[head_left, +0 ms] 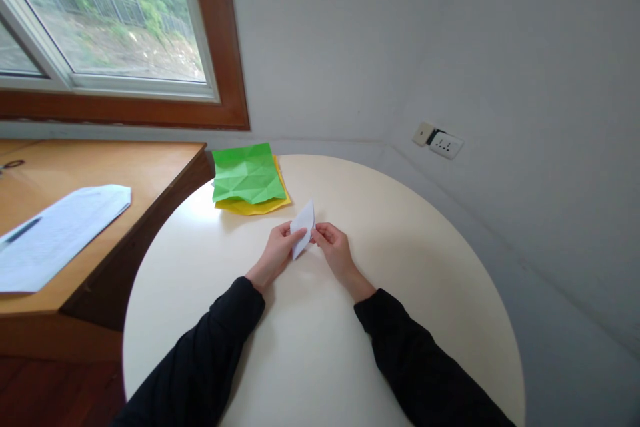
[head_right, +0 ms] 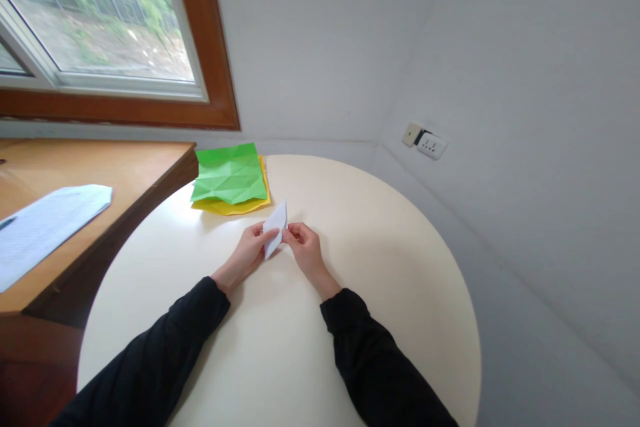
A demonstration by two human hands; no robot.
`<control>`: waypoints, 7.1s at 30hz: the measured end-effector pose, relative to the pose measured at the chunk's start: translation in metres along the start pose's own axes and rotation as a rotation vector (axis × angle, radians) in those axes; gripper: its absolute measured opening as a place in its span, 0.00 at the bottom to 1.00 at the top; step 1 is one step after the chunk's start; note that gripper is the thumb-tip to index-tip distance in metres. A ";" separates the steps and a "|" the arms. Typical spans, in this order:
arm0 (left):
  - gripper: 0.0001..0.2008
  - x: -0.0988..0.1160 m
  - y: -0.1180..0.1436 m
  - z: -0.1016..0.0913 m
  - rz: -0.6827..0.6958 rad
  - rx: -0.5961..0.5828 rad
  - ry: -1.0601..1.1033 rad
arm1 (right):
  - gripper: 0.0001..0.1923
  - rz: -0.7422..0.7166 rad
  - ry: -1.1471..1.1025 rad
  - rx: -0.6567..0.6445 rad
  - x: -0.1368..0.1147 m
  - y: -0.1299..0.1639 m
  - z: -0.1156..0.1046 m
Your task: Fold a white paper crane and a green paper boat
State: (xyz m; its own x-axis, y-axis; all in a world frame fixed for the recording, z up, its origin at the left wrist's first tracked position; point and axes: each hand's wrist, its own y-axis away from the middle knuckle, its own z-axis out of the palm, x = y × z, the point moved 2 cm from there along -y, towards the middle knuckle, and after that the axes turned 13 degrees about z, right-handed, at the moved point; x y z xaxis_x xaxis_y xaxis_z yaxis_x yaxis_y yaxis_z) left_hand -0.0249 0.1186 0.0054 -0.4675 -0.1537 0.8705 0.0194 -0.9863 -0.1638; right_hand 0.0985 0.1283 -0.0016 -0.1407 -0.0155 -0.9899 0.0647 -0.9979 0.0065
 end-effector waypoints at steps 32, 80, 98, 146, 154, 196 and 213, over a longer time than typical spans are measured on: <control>0.15 -0.003 -0.001 -0.002 0.001 -0.009 0.008 | 0.13 -0.091 0.031 0.123 -0.003 0.002 -0.002; 0.15 -0.009 -0.005 -0.002 -0.071 -0.102 0.198 | 0.09 -0.051 0.094 0.072 0.003 0.000 -0.003; 0.18 0.001 0.001 0.001 -0.010 -0.170 0.073 | 0.08 -0.056 0.056 0.067 0.002 -0.001 -0.003; 0.11 0.000 -0.004 -0.007 0.175 0.001 -0.189 | 0.08 -0.174 0.147 0.027 -0.013 0.012 -0.002; 0.12 0.004 -0.002 -0.004 0.217 -0.006 -0.232 | 0.09 -0.189 0.134 -0.031 -0.011 0.013 -0.001; 0.08 0.000 -0.002 -0.005 0.389 -0.022 -0.655 | 0.11 -0.148 0.200 0.115 0.000 0.006 -0.002; 0.11 0.000 -0.001 -0.004 0.419 -0.039 -0.685 | 0.11 -0.118 0.234 0.137 0.000 0.008 0.000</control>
State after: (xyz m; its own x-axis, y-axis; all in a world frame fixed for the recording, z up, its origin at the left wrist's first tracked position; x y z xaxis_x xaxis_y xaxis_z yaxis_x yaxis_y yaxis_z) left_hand -0.0283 0.1203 0.0040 0.2186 -0.5256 0.8222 0.0367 -0.8375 -0.5452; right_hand 0.0987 0.1207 -0.0011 0.0929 0.1002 -0.9906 -0.0746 -0.9914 -0.1072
